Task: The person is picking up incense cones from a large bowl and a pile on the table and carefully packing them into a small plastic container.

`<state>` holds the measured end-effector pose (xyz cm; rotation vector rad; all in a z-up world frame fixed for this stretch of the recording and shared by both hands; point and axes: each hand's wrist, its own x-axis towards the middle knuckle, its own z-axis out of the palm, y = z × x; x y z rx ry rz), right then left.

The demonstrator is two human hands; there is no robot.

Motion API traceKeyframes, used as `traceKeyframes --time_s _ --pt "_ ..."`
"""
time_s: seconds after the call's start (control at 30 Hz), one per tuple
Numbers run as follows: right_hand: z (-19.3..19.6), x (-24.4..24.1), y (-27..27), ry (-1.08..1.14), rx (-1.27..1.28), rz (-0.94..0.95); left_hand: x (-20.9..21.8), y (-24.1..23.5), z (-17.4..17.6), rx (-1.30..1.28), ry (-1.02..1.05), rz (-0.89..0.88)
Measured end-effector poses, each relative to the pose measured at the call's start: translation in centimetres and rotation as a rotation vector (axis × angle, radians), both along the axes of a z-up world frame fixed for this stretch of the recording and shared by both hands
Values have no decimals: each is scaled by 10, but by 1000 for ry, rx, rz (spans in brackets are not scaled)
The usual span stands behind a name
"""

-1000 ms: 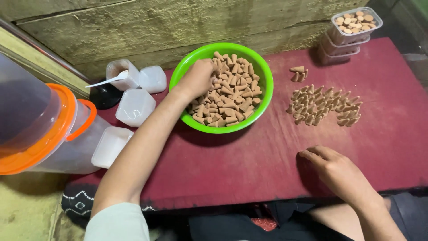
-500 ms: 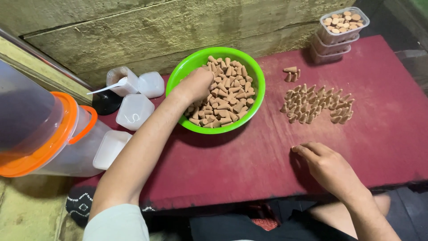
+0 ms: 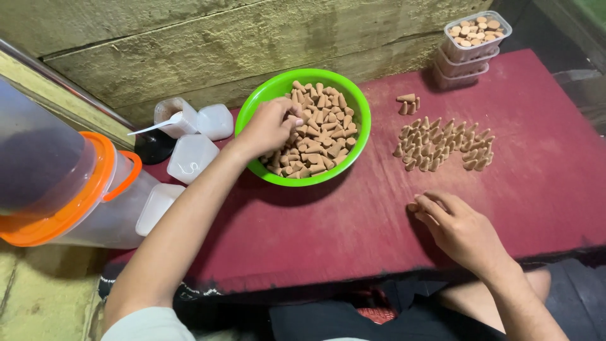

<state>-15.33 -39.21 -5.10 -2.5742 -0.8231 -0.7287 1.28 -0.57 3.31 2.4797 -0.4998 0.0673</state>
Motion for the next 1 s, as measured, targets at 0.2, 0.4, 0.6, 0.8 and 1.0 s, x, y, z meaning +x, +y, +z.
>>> traceKeyframes --time_s 0.2,0.4,0.6,0.8,1.0 --pt "32 -10 5 3 152 171 -93 -55 41 -350 282 -53" --pt "54 -44 48 -235 336 332 -171 -102 2 -316 138 -444" --pt "29 -52 45 -297 350 455 -182 -122 -35 -337 240 -489" --pt "32 -50 35 -449 279 410 -180 -143 -44 -420 292 -450" --pt "0 -46 16 -409 291 233 -171 -162 -47 -564 358 -293"
